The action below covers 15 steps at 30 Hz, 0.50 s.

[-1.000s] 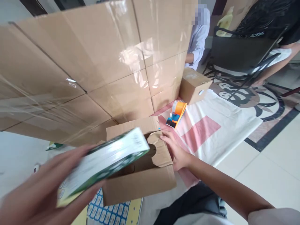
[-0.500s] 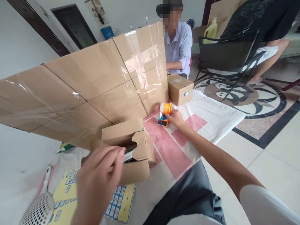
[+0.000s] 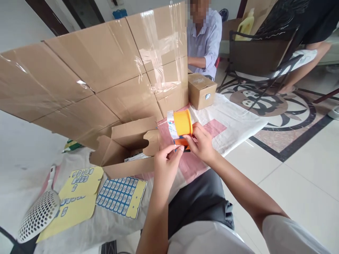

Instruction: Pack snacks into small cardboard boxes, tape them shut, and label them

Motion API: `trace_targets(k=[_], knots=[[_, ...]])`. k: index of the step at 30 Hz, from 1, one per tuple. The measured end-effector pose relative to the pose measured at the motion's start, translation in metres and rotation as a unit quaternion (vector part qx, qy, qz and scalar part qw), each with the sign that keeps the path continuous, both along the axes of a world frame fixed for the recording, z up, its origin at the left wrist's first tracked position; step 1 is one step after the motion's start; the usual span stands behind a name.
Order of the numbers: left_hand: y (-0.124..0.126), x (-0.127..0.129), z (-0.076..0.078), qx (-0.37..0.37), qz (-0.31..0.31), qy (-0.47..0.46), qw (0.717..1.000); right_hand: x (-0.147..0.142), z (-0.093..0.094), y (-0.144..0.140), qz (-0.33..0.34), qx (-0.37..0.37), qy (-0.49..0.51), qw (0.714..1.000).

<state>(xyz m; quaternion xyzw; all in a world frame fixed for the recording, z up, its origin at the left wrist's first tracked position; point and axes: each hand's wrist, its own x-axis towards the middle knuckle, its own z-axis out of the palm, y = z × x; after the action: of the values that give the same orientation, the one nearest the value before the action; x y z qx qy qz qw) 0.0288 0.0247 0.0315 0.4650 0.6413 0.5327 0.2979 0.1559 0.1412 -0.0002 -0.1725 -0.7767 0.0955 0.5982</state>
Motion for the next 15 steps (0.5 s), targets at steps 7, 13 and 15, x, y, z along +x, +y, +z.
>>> trace_targets(k=[7, 13, 15], knots=[[-0.008, 0.011, 0.005, -0.009, -0.061, -0.053, 0.997, 0.007, -0.005, 0.033, -0.113, -0.116, 0.030, 0.986], [-0.002, 0.021, -0.014, -0.071, -0.071, -0.098, 0.990, 0.004, 0.008, 0.050, -0.026, -0.414, 0.143, 0.898], [0.003, 0.019, -0.020, -0.052, -0.060, -0.052, 0.996, 0.007, 0.007, 0.061, 0.024, -0.484, 0.156, 0.861]])
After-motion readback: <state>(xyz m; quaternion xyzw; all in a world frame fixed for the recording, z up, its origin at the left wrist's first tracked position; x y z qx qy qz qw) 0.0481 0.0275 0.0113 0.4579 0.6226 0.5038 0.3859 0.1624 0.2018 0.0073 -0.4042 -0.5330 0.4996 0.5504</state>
